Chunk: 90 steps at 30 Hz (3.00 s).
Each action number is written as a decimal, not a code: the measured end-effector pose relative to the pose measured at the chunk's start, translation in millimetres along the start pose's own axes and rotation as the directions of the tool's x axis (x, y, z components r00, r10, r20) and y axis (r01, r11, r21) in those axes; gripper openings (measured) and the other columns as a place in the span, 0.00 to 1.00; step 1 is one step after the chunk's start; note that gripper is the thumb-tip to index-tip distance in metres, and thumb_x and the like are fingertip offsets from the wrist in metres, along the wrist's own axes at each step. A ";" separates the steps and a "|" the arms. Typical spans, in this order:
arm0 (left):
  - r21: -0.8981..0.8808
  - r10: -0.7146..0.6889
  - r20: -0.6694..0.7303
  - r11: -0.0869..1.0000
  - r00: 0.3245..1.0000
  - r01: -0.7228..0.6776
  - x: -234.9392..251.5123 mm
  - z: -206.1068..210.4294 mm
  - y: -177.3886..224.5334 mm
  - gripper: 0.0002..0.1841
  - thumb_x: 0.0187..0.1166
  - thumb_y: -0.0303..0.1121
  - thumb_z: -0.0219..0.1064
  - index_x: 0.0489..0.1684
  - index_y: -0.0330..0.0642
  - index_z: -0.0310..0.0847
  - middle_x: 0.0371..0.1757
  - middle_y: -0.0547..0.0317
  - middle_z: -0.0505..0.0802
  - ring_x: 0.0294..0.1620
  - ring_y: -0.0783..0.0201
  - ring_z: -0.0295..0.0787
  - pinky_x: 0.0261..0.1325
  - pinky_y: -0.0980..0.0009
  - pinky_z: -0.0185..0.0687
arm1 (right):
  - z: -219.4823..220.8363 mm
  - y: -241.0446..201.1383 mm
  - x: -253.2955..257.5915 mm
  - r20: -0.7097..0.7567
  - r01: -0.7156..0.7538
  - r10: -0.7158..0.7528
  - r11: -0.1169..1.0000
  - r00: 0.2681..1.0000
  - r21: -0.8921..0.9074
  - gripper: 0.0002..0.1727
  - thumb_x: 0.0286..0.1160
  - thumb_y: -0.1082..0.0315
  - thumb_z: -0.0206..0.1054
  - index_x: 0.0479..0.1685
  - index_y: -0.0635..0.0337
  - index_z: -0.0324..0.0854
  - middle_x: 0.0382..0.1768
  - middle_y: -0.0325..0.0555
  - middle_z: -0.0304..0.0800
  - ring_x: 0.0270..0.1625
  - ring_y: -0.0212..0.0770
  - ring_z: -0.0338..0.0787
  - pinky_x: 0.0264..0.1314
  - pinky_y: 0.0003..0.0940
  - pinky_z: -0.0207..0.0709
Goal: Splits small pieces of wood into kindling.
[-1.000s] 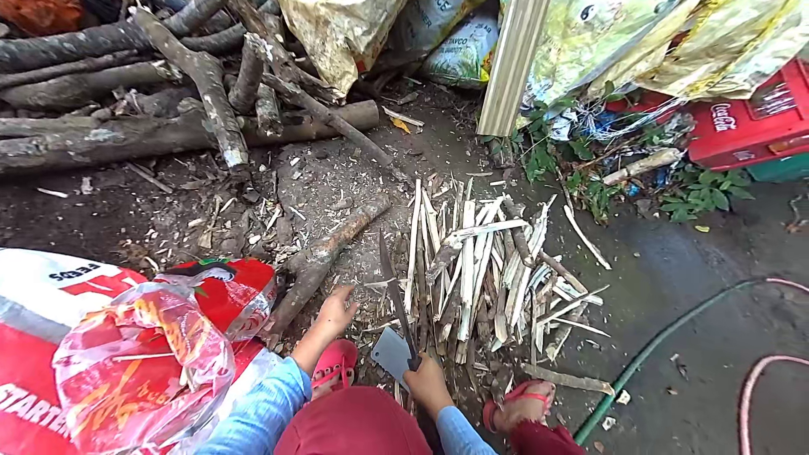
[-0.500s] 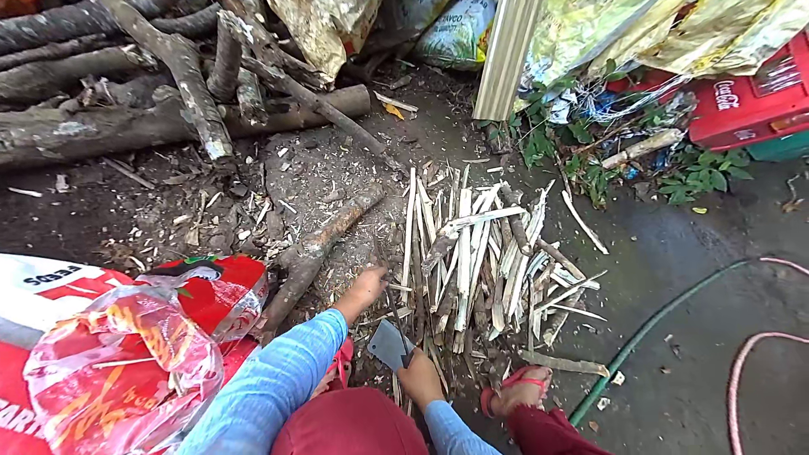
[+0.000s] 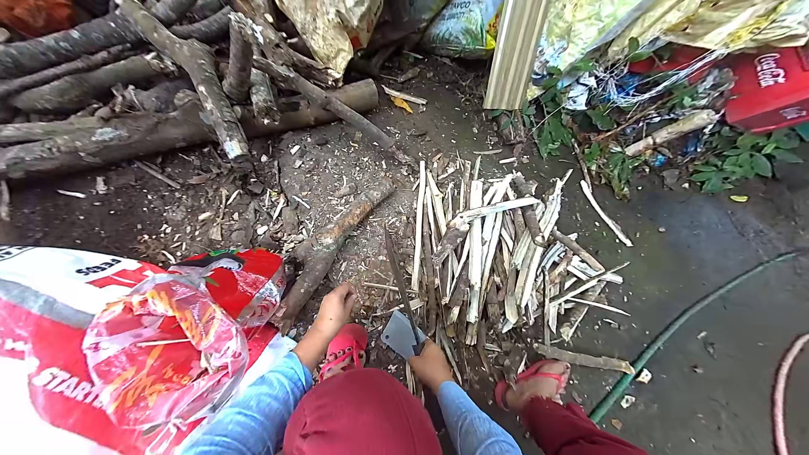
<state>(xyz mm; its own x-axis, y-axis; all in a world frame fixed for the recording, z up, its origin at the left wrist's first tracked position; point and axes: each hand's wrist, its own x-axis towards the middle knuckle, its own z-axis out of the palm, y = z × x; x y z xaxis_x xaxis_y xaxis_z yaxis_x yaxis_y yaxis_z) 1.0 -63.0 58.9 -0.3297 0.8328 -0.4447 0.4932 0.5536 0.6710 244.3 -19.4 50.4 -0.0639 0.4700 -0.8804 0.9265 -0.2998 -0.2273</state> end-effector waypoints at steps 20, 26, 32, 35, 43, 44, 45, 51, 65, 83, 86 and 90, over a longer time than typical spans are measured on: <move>0.197 -0.169 0.278 0.973 0.946 0.116 61.6 31.8 5.6 0.20 0.93 0.33 0.53 0.76 0.33 0.76 0.74 0.33 0.83 0.76 0.37 0.81 0.80 0.41 0.71 | -16.4 -5.3 -16.9 -0.144 0.184 -0.141 0.915 0.980 0.358 0.22 0.68 0.74 0.72 0.63 0.71 0.77 0.35 0.56 0.87 0.27 0.46 0.88 0.36 0.45 0.86; -0.403 -0.169 0.187 0.885 0.968 0.232 40.5 -2.3 -7.2 0.15 0.90 0.28 0.58 0.69 0.28 0.74 0.57 0.40 0.86 0.48 0.56 0.86 0.56 0.59 0.83 | -16.3 -19.3 -29.4 -0.175 0.277 -0.222 0.856 0.959 0.435 0.22 0.64 0.77 0.71 0.60 0.71 0.76 0.26 0.50 0.84 0.20 0.40 0.84 0.28 0.38 0.83; -0.615 -0.291 0.258 0.686 0.921 0.389 37.3 -5.7 4.5 0.29 0.86 0.21 0.57 0.86 0.34 0.52 0.56 0.40 0.84 0.41 0.58 0.88 0.46 0.62 0.88 | -15.5 -23.4 -40.2 -0.110 0.266 -0.243 0.844 0.964 0.465 0.18 0.64 0.79 0.70 0.54 0.71 0.76 0.24 0.48 0.82 0.18 0.38 0.82 0.25 0.34 0.82; -0.589 -0.394 0.236 0.669 0.888 0.453 32.1 -0.5 2.6 0.36 0.83 0.19 0.60 0.90 0.38 0.45 0.57 0.35 0.84 0.42 0.54 0.91 0.44 0.62 0.89 | -15.1 -21.5 -41.4 -0.095 0.247 -0.228 0.865 0.969 0.437 0.19 0.65 0.78 0.70 0.56 0.72 0.76 0.26 0.49 0.82 0.19 0.38 0.82 0.27 0.34 0.82; -0.971 -0.379 -0.034 0.232 0.925 0.060 19.2 -17.1 -4.4 0.13 0.91 0.23 0.44 0.55 0.27 0.75 0.39 0.53 0.89 0.35 0.66 0.90 0.47 0.70 0.89 | -14.8 -20.5 -39.2 -0.085 0.226 -0.210 0.876 0.974 0.427 0.16 0.65 0.78 0.71 0.52 0.71 0.76 0.26 0.49 0.82 0.19 0.38 0.83 0.27 0.35 0.82; -0.976 -0.364 -0.071 0.219 0.929 0.011 20.9 -17.0 -4.9 0.13 0.89 0.21 0.43 0.55 0.27 0.75 0.42 0.52 0.90 0.38 0.65 0.91 0.50 0.70 0.88 | -14.8 -20.6 -38.8 -0.087 0.226 -0.210 0.874 0.974 0.431 0.16 0.64 0.78 0.71 0.52 0.70 0.76 0.26 0.49 0.82 0.19 0.38 0.83 0.26 0.35 0.82; -0.967 -0.342 -0.119 0.254 0.932 -0.030 23.6 -15.2 -5.3 0.12 0.86 0.18 0.46 0.57 0.27 0.74 0.45 0.51 0.90 0.40 0.65 0.91 0.52 0.70 0.88 | -14.7 -20.5 -38.5 -0.088 0.228 -0.211 0.872 0.973 0.433 0.16 0.64 0.78 0.70 0.51 0.70 0.76 0.25 0.48 0.82 0.18 0.38 0.82 0.26 0.34 0.82; -0.545 -0.173 -0.361 0.837 0.916 -0.057 53.0 -5.1 0.5 0.16 0.77 0.21 0.71 0.59 0.25 0.78 0.57 0.40 0.90 0.50 0.60 0.89 0.59 0.65 0.85 | -14.5 -19.0 -41.6 -0.087 0.239 -0.224 0.861 0.971 0.448 0.16 0.64 0.79 0.71 0.52 0.70 0.76 0.24 0.47 0.81 0.18 0.37 0.81 0.25 0.33 0.81; -0.106 0.235 -0.132 0.963 0.963 -0.249 91.8 -11.2 24.2 0.18 0.83 0.23 0.62 0.69 0.25 0.80 0.66 0.33 0.89 0.71 0.44 0.86 0.80 0.54 0.74 | -25.6 -14.0 -51.5 -0.141 0.311 -0.285 0.924 0.948 0.225 0.22 0.63 0.71 0.73 0.58 0.69 0.80 0.33 0.55 0.87 0.29 0.48 0.89 0.39 0.49 0.85; -0.059 0.228 -0.062 0.971 0.972 -0.232 93.0 0.2 22.3 0.16 0.89 0.27 0.57 0.63 0.24 0.84 0.58 0.32 0.92 0.62 0.43 0.91 0.75 0.52 0.77 | -24.1 -20.7 -57.4 -0.173 0.281 -0.283 0.959 0.943 -0.040 0.23 0.70 0.65 0.73 0.63 0.68 0.81 0.39 0.60 0.91 0.44 0.57 0.91 0.52 0.58 0.81; -0.027 0.246 -0.056 0.968 0.968 -0.248 94.2 1.0 21.7 0.15 0.89 0.27 0.57 0.57 0.22 0.84 0.55 0.31 0.92 0.60 0.42 0.91 0.73 0.51 0.78 | -27.3 -24.5 -57.1 -0.144 0.227 -0.239 0.969 0.960 -0.094 0.25 0.71 0.64 0.72 0.67 0.66 0.80 0.44 0.60 0.93 0.50 0.58 0.93 0.57 0.59 0.82; -0.012 0.246 -0.040 0.969 0.968 -0.246 93.6 -1.1 24.7 0.15 0.89 0.26 0.56 0.57 0.22 0.84 0.55 0.31 0.92 0.60 0.41 0.91 0.73 0.50 0.78 | -28.2 -24.3 -58.4 -0.150 0.236 -0.248 0.967 0.957 -0.093 0.24 0.72 0.64 0.71 0.66 0.66 0.80 0.43 0.61 0.92 0.49 0.58 0.93 0.56 0.59 0.81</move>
<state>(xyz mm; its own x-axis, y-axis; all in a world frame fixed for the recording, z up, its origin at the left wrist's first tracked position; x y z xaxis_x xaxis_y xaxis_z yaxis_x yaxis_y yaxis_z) -18.5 28.7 34.5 -0.2303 0.9425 -0.2420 0.5493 0.3312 0.7672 236.0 -16.1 119.2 -0.2354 0.6486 -0.7238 0.9155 -0.1020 -0.3891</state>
